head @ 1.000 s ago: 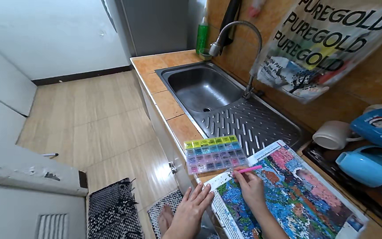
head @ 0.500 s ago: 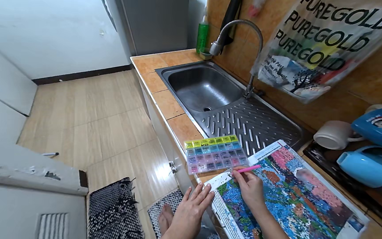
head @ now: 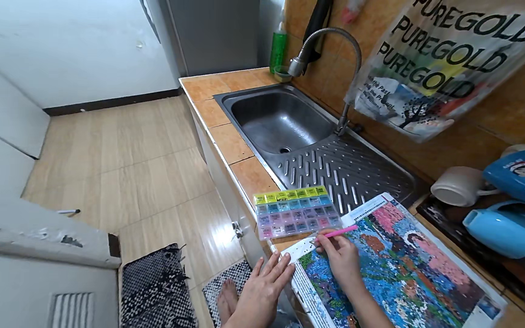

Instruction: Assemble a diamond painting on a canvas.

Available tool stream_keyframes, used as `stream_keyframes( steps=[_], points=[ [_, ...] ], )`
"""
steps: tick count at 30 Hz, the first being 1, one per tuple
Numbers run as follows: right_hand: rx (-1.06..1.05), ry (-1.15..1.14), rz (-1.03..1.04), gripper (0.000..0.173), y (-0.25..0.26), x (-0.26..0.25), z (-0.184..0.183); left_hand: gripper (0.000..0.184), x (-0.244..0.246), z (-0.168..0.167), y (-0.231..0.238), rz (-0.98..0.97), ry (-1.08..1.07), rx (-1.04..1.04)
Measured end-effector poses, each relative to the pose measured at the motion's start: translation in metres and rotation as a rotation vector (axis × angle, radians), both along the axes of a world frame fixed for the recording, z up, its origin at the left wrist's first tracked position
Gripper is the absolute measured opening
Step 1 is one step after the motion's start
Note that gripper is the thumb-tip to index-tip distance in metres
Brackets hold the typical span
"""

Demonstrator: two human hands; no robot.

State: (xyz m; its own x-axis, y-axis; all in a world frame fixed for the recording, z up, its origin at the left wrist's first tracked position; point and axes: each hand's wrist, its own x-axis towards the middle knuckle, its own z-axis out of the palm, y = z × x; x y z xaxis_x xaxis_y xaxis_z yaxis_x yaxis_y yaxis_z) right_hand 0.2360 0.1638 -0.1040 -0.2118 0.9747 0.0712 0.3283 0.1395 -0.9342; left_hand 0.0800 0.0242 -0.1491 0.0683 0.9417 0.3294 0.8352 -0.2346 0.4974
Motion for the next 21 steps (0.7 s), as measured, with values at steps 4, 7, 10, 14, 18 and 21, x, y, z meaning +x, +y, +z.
stream_keyframes(
  steps=[4, 7, 10, 14, 18, 21],
  points=[
    [-0.231, 0.184, -0.061, 0.010, 0.002, -0.002, 0.008, 0.065, 0.000, 0.001, 0.000, 0.003, -0.003, -0.007],
    [-0.327, 0.268, -0.111, 0.009, 0.000, 0.000, 0.017, 0.066, 0.000, 0.000, 0.000, 0.005, -0.002, -0.003],
    [-0.361, 0.324, -0.124, 0.011, -0.006, 0.010, 0.024, 0.068, 0.000, 0.001, 0.000, -0.001, -0.023, -0.023],
    [-0.322, 0.316, -0.124, 0.012, -0.022, 0.028, 0.026, 0.067, 0.001, -0.002, 0.000, -0.001, -0.022, -0.012],
    [-0.272, 0.245, -0.158, 0.011, -0.040, 0.045, 0.025, 0.067, 0.000, -0.003, 0.000, -0.003, -0.026, -0.006],
    [-0.247, 0.202, -0.149, 0.010, -0.051, 0.052, 0.022, 0.067, 0.001, -0.004, 0.000, 0.001, -0.016, 0.011]
  ],
)
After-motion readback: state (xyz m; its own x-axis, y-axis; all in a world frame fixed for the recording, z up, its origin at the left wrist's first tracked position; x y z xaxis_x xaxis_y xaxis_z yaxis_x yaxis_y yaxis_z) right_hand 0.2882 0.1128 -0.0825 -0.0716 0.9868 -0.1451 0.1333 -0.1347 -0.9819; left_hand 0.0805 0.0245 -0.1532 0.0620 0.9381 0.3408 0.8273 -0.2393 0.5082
